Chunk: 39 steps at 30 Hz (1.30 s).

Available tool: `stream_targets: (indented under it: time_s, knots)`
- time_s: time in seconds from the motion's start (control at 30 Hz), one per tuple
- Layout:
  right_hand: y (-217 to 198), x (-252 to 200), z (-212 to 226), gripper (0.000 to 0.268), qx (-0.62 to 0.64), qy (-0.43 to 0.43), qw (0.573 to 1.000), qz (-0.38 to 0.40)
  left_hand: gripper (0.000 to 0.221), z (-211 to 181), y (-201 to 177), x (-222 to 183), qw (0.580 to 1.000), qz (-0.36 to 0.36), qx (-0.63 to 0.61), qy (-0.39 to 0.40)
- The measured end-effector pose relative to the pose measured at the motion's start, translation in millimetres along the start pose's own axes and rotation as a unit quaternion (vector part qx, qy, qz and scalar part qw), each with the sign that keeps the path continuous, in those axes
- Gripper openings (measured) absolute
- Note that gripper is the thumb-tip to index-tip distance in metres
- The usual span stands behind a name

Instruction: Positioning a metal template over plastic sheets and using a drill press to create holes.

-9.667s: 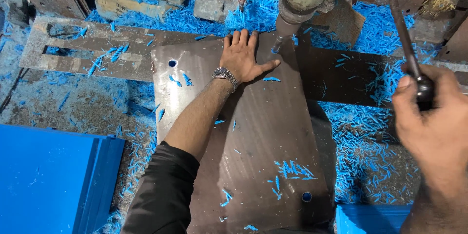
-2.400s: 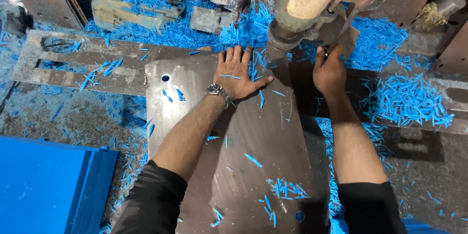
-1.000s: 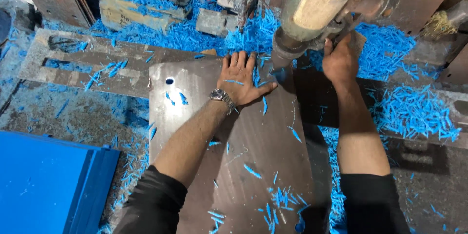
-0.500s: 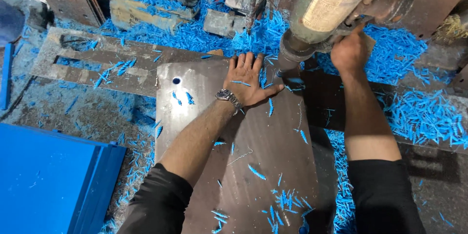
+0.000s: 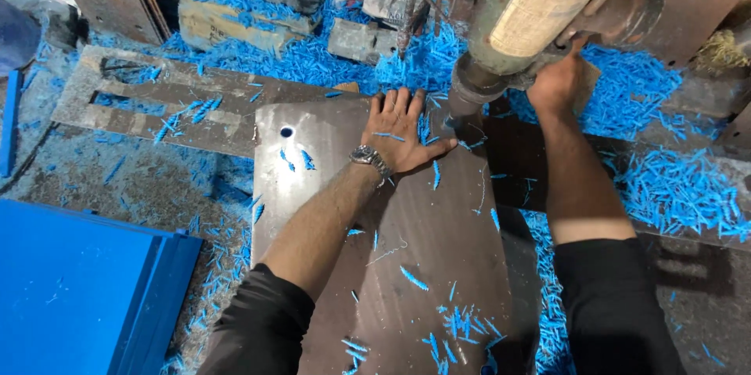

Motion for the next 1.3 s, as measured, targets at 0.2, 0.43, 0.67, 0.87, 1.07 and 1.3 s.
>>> stream_targets:
  time_s: [0.2, 0.43, 0.67, 0.87, 1.07, 1.3]
  knots:
    - [-40, 9, 66, 0.038, 0.106, 0.062, 0.992, 0.04, 0.116, 0, 8, -3, 0.999, 0.046, 0.0, -0.027]
    - [21, 24, -16, 0.035, 0.417, 0.105, 0.903, -0.013, 0.115, -2, 0, 2, 0.999, 0.035, 0.028, -0.016]
    - [145, 72, -178, 0.064, 0.733, 0.098, 0.669, 0.069, 0.121, 1, 13, -1, 0.997, 0.038, 0.028, -0.065]
    - [109, 41, -141, 0.062, 0.693, 0.15, 0.705, 0.012, 0.118, -1, 4, 4, 0.992, 0.118, 0.027, -0.026]
    - [51, 33, -49, 0.056, 0.679, 0.036, 0.732, 0.042, 0.115, -3, 1, 1, 0.994, 0.108, 0.036, -0.008]
    - [48, 34, -19, 0.036, 0.717, 0.104, 0.687, 0.049, 0.12, 0, 6, 2, 0.989, 0.141, 0.047, -0.012]
Point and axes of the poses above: each hand's wrist, its own x-axis towards the middle knuckle, its own y-axis out of the palm, z = x × y, the point moved 7 cm from there along x, towards the middle knuckle, and after that the axes turned 3 degrees about x, right-handed, at the moved point
